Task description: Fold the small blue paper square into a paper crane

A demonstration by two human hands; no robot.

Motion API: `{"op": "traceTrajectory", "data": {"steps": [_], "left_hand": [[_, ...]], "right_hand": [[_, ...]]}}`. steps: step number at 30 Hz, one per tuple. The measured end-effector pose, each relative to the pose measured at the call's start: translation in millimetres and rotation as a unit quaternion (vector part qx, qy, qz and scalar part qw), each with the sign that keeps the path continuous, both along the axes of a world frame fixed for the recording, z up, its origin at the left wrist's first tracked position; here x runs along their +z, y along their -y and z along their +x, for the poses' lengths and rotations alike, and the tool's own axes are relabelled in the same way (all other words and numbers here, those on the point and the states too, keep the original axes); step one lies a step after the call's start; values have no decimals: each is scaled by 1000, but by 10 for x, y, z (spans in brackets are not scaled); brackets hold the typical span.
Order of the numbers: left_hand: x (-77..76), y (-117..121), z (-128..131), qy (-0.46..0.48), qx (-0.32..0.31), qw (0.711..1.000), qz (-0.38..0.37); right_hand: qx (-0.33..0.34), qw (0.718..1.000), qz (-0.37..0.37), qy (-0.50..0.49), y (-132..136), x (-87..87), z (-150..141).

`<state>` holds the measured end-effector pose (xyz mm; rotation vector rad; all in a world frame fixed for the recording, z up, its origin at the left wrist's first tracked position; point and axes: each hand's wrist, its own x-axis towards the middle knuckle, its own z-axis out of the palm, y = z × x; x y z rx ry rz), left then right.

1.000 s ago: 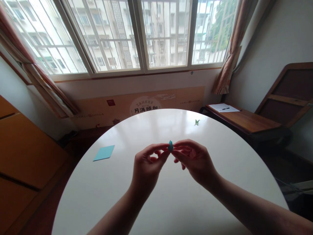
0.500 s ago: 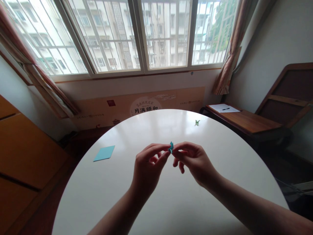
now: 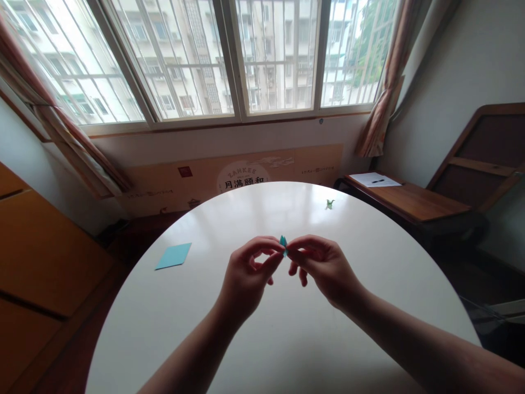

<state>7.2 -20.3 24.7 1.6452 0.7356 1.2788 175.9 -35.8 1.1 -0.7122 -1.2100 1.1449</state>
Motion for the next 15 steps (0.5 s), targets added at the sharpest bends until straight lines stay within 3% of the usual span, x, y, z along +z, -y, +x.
{"op": "traceTrajectory", "data": {"steps": [7, 15], "left_hand": [[46, 0, 14, -13, 23, 999, -33], [-9, -31, -15, -32, 52, 998, 3]], "right_hand": [[-1, 1000, 1, 11, 3, -1, 11], [6, 998, -29, 50, -16, -16, 7]]}}
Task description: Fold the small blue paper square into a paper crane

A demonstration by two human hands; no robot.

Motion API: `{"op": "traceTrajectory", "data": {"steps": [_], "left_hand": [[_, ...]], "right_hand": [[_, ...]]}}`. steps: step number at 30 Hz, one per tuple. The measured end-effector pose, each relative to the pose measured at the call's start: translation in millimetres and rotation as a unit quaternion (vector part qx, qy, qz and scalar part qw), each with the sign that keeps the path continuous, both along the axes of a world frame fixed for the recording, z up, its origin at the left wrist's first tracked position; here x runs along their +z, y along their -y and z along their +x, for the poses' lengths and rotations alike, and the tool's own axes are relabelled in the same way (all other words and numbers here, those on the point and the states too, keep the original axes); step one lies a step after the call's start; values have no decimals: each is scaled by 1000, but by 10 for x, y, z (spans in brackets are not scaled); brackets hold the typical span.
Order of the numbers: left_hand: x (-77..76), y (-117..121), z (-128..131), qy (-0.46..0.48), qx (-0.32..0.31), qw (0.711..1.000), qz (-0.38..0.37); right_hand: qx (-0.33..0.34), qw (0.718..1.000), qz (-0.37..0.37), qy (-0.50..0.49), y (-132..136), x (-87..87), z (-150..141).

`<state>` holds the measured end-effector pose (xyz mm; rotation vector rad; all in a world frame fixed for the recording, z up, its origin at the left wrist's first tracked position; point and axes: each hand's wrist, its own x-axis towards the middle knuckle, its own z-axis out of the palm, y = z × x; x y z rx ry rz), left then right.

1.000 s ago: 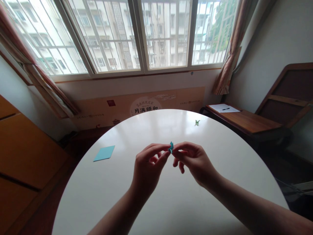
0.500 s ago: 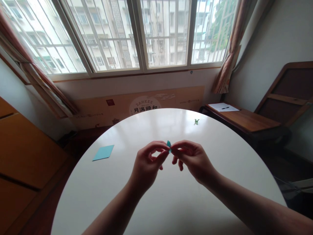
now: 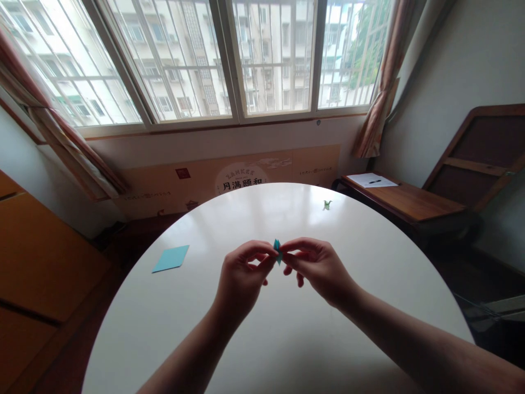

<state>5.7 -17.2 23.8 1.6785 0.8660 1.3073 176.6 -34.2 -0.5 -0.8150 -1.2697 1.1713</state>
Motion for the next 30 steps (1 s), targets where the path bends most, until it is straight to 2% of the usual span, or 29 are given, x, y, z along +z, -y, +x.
{"op": "traceTrajectory", "data": {"steps": [3, 6, 11, 14, 18, 23, 30], "left_hand": [[-27, -25, -2, -8, 4, 1000, -12], [-20, -41, -2, -7, -20, 999, -33], [41, -39, -7, 52, -14, 988, -147], [60, -23, 4, 21, -25, 981, -193], [57, -15, 20, -19, -46, 978, -200], [67, -42, 0, 0, -43, 977, -209], [48, -78, -19, 15, -44, 961, -273]], "right_hand": [[-8, 1000, 0, 15, -30, -20, 3], [-26, 1000, 7, 15, -47, -26, 5], [-47, 999, -12, 6, -36, 3, 5], [-49, 999, -14, 12, -24, 13, 1], [-52, 998, -7, 27, -15, 10, -5], [-49, 998, -16, 32, -18, 0, -7], [-11, 998, -56, 15, -21, 38, 3]]}}
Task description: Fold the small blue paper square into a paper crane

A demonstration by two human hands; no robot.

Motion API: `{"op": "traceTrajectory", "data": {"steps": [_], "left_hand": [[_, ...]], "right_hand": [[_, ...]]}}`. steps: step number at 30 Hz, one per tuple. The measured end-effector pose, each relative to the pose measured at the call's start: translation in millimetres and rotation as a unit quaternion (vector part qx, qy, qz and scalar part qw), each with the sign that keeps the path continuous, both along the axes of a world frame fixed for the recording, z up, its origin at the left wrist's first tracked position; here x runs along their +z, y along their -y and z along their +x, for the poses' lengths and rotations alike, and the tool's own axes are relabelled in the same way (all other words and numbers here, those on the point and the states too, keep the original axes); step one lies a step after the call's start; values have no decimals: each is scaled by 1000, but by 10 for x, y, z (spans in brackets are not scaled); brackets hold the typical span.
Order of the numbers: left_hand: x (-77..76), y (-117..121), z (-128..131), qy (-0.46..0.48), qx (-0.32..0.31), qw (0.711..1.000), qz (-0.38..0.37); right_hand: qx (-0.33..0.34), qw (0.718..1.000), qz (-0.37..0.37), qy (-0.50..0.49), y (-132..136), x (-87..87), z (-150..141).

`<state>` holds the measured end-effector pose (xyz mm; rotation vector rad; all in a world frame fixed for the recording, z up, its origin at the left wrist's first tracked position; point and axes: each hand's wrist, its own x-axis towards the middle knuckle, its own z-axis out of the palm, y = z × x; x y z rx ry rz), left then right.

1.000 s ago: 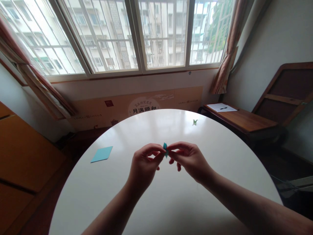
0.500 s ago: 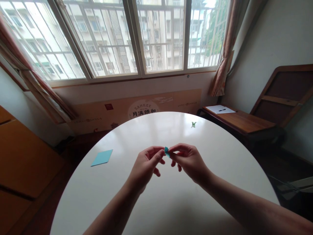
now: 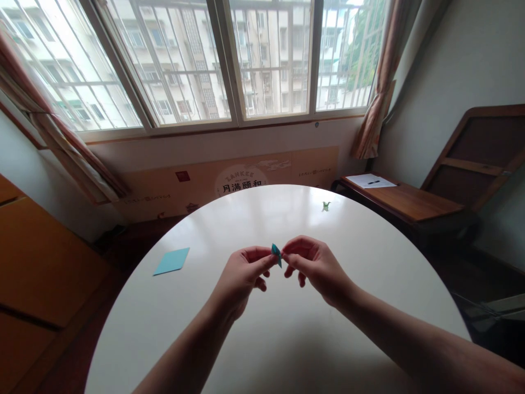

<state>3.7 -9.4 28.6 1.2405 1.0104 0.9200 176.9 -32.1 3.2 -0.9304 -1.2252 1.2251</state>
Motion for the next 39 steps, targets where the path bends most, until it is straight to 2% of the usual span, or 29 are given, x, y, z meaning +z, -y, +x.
{"op": "traceTrajectory", "data": {"steps": [6, 12, 16, 25, 28, 35, 39], "left_hand": [[0, 6, 13, -24, 12, 999, 18], [8, 4, 5, 5, -4, 1000, -18], [2, -3, -8, -12, 0, 1000, -17], [-69, 30, 22, -106, 13, 984, 145], [-94, 67, 49, -132, 10, 976, 172], [-68, 96, 83, -133, 5, 981, 141], [-17, 52, 47, -43, -4, 998, 37]], "right_hand": [[47, 997, -28, 55, -15, 3, 23], [41, 997, -23, 55, -16, -12, 53], [32, 998, -22, 58, -14, -9, 48], [32, 996, -22, 77, -19, -36, 30], [12, 996, -16, 85, -10, -19, 14], [0, 997, -8, 73, 0, -7, -1], [36, 998, 2, 49, -23, -28, 31]]}}
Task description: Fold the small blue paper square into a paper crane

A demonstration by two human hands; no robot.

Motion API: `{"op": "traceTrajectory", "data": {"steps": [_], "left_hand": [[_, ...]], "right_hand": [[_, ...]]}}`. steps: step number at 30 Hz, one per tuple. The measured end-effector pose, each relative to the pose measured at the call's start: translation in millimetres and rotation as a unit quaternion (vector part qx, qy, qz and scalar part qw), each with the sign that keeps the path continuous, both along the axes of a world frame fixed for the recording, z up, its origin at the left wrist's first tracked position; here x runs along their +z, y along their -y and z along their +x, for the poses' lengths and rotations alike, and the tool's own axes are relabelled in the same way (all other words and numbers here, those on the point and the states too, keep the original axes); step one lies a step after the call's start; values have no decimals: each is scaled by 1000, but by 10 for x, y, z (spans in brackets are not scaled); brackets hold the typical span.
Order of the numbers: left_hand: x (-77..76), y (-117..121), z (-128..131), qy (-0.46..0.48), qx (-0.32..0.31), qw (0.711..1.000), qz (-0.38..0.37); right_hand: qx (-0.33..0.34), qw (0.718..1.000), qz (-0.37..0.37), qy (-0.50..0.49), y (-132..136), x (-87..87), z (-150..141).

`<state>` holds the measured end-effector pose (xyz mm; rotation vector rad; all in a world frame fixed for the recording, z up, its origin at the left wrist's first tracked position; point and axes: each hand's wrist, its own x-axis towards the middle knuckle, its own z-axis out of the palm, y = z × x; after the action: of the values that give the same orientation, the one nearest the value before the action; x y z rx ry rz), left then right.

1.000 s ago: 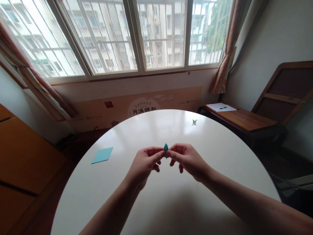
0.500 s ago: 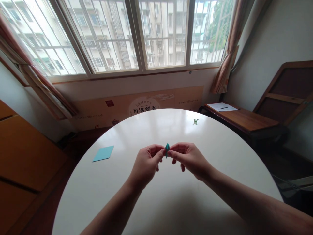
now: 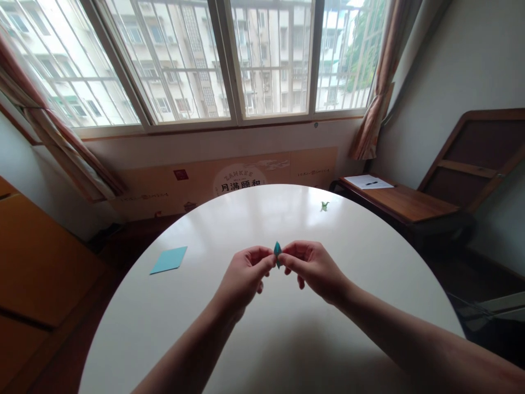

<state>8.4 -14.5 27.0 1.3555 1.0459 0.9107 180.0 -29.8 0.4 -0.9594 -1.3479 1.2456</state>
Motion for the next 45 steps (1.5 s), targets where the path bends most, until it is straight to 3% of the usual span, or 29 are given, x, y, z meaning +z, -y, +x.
{"op": "traceTrajectory", "data": {"steps": [4, 13, 18, 22, 27, 31, 37, 40, 45], "left_hand": [[31, -45, -69, 92, -89, 986, -108], [1, -26, -52, 81, -94, 988, -92], [15, 8, 4, 55, -36, 997, -32], [19, 35, 11, 53, 22, 997, 60], [3, 56, -15, 3, 30, 986, 164], [-8, 48, -13, 8, 45, 984, 173], [-27, 42, -7, 18, 47, 981, 187], [-42, 66, 0, -17, 67, 966, 249], [-50, 110, 2, -68, 83, 915, 389]], "right_hand": [[42, 997, 30, -61, -8, 29, 29], [54, 993, 13, -105, -4, 9, -1], [27, 996, 25, -79, -5, -3, 1], [-16, 997, 18, -67, -2, -6, -3], [-23, 997, 2, -72, 10, 0, -11], [-3, 995, -13, -95, 24, 8, -24], [-7, 992, 21, -127, 22, -18, -31], [-36, 992, 40, -111, 36, -20, -35], [-57, 991, 53, -106, 80, 10, -58]]}}
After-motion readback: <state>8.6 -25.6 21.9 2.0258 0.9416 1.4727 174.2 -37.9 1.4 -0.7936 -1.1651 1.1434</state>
